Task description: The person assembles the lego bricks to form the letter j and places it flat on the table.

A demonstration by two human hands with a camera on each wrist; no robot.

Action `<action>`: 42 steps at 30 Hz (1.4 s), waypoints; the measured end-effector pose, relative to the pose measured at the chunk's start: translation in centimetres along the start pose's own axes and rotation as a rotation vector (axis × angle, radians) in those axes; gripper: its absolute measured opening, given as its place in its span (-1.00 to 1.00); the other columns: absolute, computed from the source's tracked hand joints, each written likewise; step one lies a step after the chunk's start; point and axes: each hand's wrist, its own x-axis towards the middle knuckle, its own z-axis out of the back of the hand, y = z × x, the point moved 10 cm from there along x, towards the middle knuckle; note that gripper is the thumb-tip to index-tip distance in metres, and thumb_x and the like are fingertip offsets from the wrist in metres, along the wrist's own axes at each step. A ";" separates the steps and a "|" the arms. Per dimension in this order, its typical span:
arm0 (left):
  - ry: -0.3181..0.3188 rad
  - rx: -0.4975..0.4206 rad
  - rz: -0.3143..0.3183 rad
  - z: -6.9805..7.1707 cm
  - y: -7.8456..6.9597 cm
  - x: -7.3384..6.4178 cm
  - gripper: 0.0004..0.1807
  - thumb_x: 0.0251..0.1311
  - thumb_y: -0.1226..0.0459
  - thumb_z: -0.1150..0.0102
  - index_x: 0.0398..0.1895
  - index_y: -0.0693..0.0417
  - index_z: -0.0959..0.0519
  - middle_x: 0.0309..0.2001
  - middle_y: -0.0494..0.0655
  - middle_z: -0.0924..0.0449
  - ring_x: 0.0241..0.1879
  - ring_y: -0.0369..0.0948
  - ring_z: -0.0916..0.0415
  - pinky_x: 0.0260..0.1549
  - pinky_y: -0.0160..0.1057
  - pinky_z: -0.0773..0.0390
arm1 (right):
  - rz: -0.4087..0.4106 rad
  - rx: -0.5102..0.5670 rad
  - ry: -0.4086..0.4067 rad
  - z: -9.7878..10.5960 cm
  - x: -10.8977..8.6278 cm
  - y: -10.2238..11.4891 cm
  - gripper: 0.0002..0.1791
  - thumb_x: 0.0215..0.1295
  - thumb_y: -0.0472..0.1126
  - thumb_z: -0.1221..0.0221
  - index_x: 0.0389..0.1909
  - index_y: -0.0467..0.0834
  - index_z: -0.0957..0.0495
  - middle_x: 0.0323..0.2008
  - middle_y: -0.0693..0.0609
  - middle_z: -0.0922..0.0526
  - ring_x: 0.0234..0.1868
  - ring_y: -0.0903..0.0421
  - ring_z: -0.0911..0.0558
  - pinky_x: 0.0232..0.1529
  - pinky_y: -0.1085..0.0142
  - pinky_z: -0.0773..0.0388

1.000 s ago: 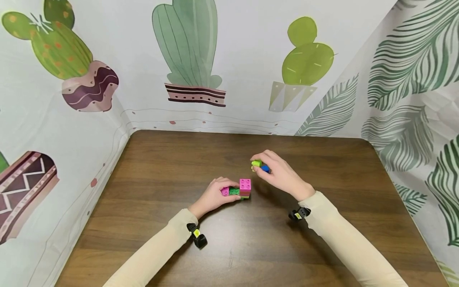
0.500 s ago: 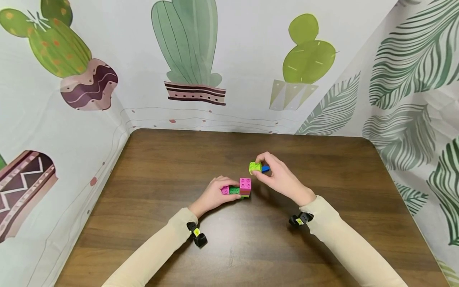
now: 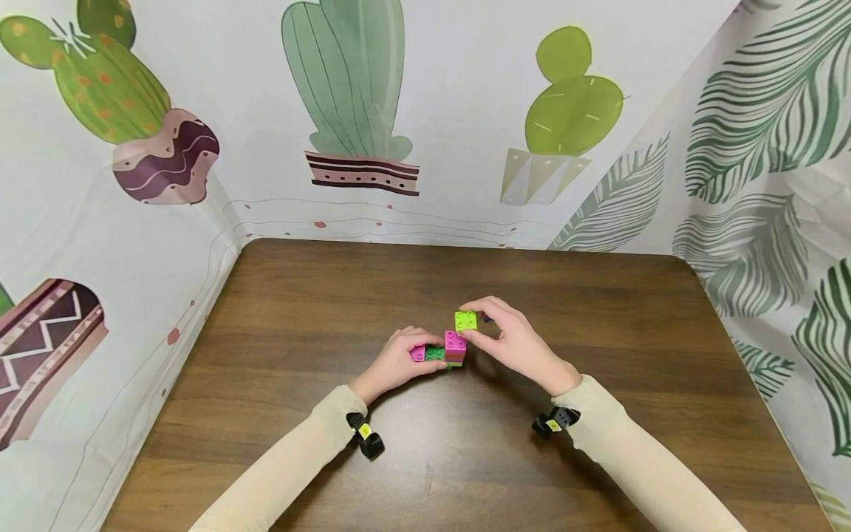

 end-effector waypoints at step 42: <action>0.002 -0.018 -0.004 -0.1 0.1 0.0 -0.63 0.10 0.10 -0.59 -0.02 -0.11 -0.76 -0.10 -0.25 -0.74 -0.02 -0.24 -0.56 0.11 0.03 -0.39 | 0.011 0.079 0.003 -1.7 -1.0 0.5 -0.62 0.36 -0.20 -0.39 0.16 -0.03 -0.60 -0.04 0.14 -0.66 -0.06 -0.03 -0.59 -0.08 0.03 -0.58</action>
